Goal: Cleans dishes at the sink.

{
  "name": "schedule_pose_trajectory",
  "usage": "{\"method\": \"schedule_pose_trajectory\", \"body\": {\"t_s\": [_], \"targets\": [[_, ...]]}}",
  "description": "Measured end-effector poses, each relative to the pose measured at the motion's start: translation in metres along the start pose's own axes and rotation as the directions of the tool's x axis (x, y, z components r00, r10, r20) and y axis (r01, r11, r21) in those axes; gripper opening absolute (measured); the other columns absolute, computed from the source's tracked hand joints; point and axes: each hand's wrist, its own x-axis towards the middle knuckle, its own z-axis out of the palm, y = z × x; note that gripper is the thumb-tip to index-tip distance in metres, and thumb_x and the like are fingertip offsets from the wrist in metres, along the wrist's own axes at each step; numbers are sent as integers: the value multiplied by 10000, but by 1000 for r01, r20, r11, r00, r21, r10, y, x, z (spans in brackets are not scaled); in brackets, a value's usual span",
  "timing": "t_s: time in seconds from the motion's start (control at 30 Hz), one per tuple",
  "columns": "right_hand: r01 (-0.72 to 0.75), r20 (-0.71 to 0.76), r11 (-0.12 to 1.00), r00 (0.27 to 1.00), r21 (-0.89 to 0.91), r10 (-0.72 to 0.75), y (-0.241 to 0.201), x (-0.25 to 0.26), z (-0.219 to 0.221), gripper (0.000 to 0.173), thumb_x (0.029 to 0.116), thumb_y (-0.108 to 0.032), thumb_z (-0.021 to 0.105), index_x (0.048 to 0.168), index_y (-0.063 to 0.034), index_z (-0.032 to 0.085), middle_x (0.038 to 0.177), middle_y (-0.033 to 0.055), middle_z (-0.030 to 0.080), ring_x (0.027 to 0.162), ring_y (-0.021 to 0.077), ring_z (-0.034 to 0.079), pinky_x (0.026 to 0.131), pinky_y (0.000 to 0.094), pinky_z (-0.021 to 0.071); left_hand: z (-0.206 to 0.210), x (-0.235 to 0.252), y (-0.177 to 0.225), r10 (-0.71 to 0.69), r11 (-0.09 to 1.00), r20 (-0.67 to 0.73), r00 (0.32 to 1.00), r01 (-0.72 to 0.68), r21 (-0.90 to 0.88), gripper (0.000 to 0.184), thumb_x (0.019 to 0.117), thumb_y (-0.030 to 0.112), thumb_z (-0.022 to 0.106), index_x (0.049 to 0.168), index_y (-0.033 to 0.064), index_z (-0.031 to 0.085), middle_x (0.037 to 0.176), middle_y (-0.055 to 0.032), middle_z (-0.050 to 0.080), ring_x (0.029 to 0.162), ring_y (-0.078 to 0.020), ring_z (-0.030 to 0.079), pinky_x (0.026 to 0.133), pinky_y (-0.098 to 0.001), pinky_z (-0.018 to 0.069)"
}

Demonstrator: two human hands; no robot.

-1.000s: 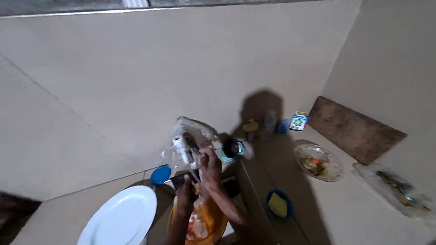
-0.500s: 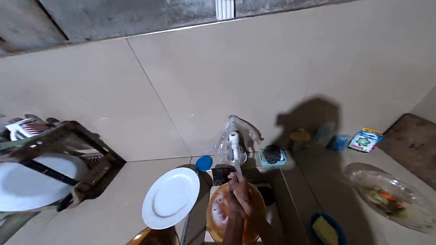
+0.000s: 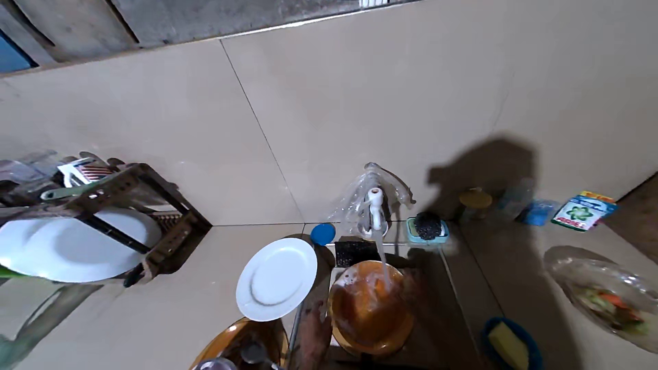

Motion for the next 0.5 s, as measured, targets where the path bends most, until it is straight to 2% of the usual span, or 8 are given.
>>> {"method": "schedule_pose_trajectory", "body": {"t_s": [0.03, 0.07, 0.13, 0.2, 0.27, 0.33, 0.43, 0.5], "targets": [[-88, 156, 996, 984, 17, 84, -4, -15, -18, 547, 1081, -204, 490, 1549, 44, 357, 1621, 259, 326, 1515, 394, 304, 1228, 481, 267, 2, -1, -5, -16, 1000, 35, 999, 16, -9, 480, 952, 141, 676, 1392, -18, 571, 1226, -283, 649, 1135, -437, 632, 1006, -579, 489], [-132, 199, 988, 973, 76, 115, 3, -18, -19, 558, 1084, -221, 495, 1546, 55, 345, 1613, 265, 331, 1498, 389, 334, 1213, 480, 298, 5, 0, -8, -15, 999, 59, 998, 17, -28, 481, 949, 137, 682, 1387, -28, 567, 1157, -263, 686, 1074, -417, 666, 975, -573, 508], [-86, 56, 970, 996, 225, 75, 43, 7, 21, 618, 990, -308, 656, 1426, 93, 479, 1458, 310, 494, 1349, 421, 505, 1114, 522, 424, 9, 0, -10, -12, 996, 65, 998, 18, -86, 445, 942, 115, 687, 1350, -33, 589, 1051, -236, 717, 952, -375, 703, 902, -553, 541], [-43, -29, 960, 998, 277, 53, 70, 31, 54, 712, 905, -356, 759, 1390, 103, 511, 1379, 322, 549, 1282, 437, 552, 1077, 551, 456, 11, -2, -5, -47, 993, 59, 997, 53, -109, 429, 937, 120, 695, 1324, -38, 597, 1036, -233, 716, 920, -361, 709, 875, -535, 556], [-63, 13, 968, 998, 242, 61, 67, 30, 54, 680, 927, -306, 741, 1407, 108, 497, 1410, 321, 529, 1317, 427, 526, 1108, 536, 427, 7, -4, 5, -120, 988, 84, 989, 127, -83, 480, 926, 164, 721, 1334, -43, 577, 1107, -243, 706, 1013, -384, 699, 935, -545, 540], [-88, 21, 977, 996, 195, 85, 55, 23, 48, 601, 965, -264, 680, 1399, 114, 504, 1415, 321, 525, 1307, 424, 535, 1095, 527, 438, 12, 2, 3, -142, 984, 105, 984, 152, -97, 550, 893, 231, 771, 1327, -43, 575, 1118, -247, 700, 1010, -386, 699, 929, -548, 546], [-158, 56, 974, 987, 161, 150, 44, 11, 37, 598, 995, -257, 639, 1442, 102, 467, 1474, 314, 480, 1369, 418, 489, 1146, 518, 391, 16, 4, 1, -154, 961, 146, 977, 183, -207, 562, 871, 189, 788, 1340, -21, 559, 1002, -216, 721, 836, -324, 728, 791, -492, 601], [-191, 34, 952, 981, 238, 189, 50, 11, 41, 593, 957, -260, 694, 1394, 97, 513, 1395, 299, 555, 1297, 400, 554, 1089, 518, 449, 14, -1, 4, -157, 933, 192, 969, 209, -294, 582, 878, 105, 780, 1369, -44, 505, 960, -227, 707, 760, -305, 722, 733, -461, 612]]}}
